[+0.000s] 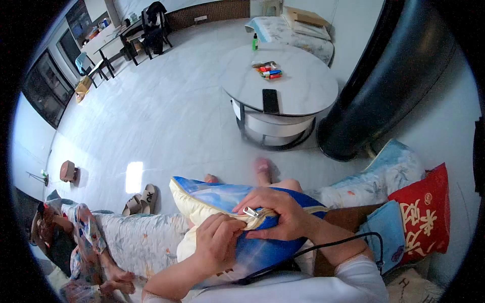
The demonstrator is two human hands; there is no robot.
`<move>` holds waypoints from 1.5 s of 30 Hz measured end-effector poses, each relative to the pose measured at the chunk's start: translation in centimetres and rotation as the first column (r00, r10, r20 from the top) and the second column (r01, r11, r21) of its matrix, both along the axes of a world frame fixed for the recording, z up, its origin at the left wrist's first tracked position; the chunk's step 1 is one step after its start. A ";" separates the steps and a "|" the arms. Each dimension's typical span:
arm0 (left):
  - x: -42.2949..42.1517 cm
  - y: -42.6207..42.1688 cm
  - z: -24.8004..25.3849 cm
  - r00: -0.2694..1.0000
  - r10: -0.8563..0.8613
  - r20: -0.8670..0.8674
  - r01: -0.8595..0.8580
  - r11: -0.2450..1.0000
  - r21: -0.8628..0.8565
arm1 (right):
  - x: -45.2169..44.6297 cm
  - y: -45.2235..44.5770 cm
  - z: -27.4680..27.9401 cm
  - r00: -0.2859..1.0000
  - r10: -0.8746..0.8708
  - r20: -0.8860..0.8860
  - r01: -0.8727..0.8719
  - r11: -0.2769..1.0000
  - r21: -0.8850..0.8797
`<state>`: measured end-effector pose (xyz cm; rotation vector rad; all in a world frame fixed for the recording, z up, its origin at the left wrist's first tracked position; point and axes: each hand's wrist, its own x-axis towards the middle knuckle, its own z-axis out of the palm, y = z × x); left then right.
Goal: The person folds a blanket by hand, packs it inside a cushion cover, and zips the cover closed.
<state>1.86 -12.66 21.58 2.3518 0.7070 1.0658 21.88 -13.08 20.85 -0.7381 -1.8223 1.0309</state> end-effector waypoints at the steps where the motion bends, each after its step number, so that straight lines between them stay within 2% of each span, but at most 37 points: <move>1: 0.0 0.0 -0.1 1.000 0.015 0.007 -0.015 1.000 0.011 | 0.0 -0.1 0.1 1.000 -0.002 -0.013 0.002 1.000 0.009; 8: -0.2 0.0 0.3 0.998 0.049 -0.026 -0.049 0.999 0.003 | 0.3 -0.2 0.2 0.998 -0.042 -0.035 0.040 0.996 -0.075; 10: -0.2 -0.1 0.7 0.998 0.054 -0.037 -0.049 0.990 0.132 | 0.4 -0.3 0.4 0.999 -0.043 -0.025 0.041 0.994 -0.100; 11: -0.1 0.0 0.9 0.998 0.054 -0.038 -0.049 0.990 0.132 | 0.4 -0.4 0.5 0.999 -0.047 -0.013 0.045 0.991 -0.125; 13: 0.4 0.7 1.4 0.995 0.066 0.076 -0.081 0.970 0.227 | 0.2 -0.7 0.2 0.998 -0.066 0.019 0.068 0.990 -0.120; 15: 0.6 1.5 2.6 0.997 0.046 0.067 -0.056 0.986 0.158 | 0.0 -1.0 0.3 0.995 -0.080 0.052 0.085 0.990 -0.115; 17: 0.9 2.1 3.9 0.989 -0.103 -0.106 0.107 0.994 0.032 | -0.3 -1.3 0.8 0.980 -0.154 0.126 0.161 0.986 -0.045; 22: 1.0 2.5 3.5 0.988 -0.144 -0.057 0.149 0.984 0.102 | -0.6 -1.4 0.5 0.963 -0.240 0.120 0.235 0.970 0.055; 27: 1.2 1.9 4.1 0.993 -0.081 -0.083 0.089 0.990 0.109 | -0.8 -1.3 0.8 0.949 -0.290 0.127 0.275 0.953 0.124; 28: 1.0 2.0 4.0 0.993 -0.081 -0.084 0.090 0.990 0.110 | -0.8 -1.2 0.7 0.950 -0.288 0.119 0.271 0.953 0.137; 30: 0.6 2.4 3.5 0.987 -0.091 -0.132 0.119 0.967 0.226 | -0.9 -1.1 0.6 0.951 -0.288 0.111 0.270 0.951 0.151; 35: 1.2 2.5 2.7 0.997 -0.073 -0.004 0.072 0.973 0.221 | -0.5 -1.0 1.2 0.980 -0.200 0.008 0.200 0.979 0.030; 40: 1.3 2.0 2.6 1.000 -0.007 0.017 0.002 0.972 0.237 | -0.4 -1.2 0.4 0.984 -0.176 -0.030 0.177 0.984 0.022; 42: 1.5 1.8 2.6 0.994 0.047 0.100 -0.066 0.978 0.197 | -0.5 -1.3 0.3 0.981 -0.186 -0.056 0.187 0.982 0.029; 44: 1.4 1.6 2.7 0.994 0.055 0.092 -0.073 0.976 0.204 | -0.3 -1.4 0.0 0.967 -0.170 -0.189 0.168 0.985 -0.023; 45: 1.4 1.6 2.7 0.994 0.063 0.086 -0.080 0.975 0.208 | -0.3 -1.4 -0.1 0.967 -0.169 -0.189 0.168 0.985 -0.021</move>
